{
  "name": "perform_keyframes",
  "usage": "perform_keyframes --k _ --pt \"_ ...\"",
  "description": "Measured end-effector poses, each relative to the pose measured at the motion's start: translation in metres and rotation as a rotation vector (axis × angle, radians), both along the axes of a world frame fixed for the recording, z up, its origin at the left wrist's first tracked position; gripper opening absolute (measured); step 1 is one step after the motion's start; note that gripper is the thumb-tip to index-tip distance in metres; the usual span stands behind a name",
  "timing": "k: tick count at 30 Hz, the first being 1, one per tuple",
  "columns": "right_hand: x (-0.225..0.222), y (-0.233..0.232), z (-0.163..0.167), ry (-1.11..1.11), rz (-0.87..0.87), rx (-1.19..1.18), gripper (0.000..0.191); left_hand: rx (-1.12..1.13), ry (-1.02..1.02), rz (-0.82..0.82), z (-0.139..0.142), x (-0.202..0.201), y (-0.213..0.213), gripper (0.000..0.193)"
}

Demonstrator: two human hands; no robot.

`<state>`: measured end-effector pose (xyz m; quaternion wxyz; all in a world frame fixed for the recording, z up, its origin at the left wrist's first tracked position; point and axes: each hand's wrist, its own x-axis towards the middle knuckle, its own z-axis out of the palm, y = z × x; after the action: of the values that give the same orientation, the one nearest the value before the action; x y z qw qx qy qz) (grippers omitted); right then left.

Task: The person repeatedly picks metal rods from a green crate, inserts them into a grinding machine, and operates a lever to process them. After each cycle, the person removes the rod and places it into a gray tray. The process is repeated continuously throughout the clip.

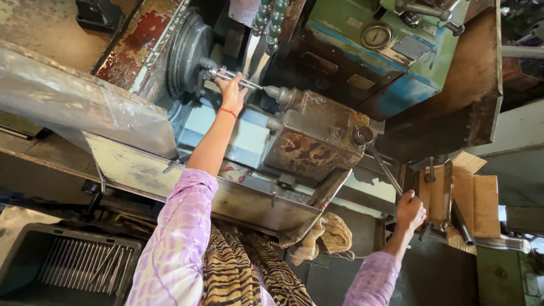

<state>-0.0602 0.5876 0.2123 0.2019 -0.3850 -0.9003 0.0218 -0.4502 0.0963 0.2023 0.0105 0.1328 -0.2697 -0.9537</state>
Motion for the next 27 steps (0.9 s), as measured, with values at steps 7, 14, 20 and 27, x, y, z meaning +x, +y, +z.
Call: perform_keyframes --k 7,14,20,27 --pt "0.008 -0.011 0.005 0.133 0.163 0.055 0.053 0.024 -0.042 0.016 -0.002 -0.001 0.001 0.069" --pt "0.086 -0.067 -0.043 0.928 -0.276 -0.734 0.046 -0.146 -0.123 0.213 0.025 -0.005 0.006 0.037" --pt "0.185 -0.257 -0.134 0.883 -0.693 -1.401 0.038 -0.131 0.395 0.032 0.086 0.079 -0.021 0.018" --pt "0.205 -0.303 -0.13 0.899 -0.591 -1.569 0.034 -0.527 0.382 -0.182 0.088 0.223 -0.108 0.026"
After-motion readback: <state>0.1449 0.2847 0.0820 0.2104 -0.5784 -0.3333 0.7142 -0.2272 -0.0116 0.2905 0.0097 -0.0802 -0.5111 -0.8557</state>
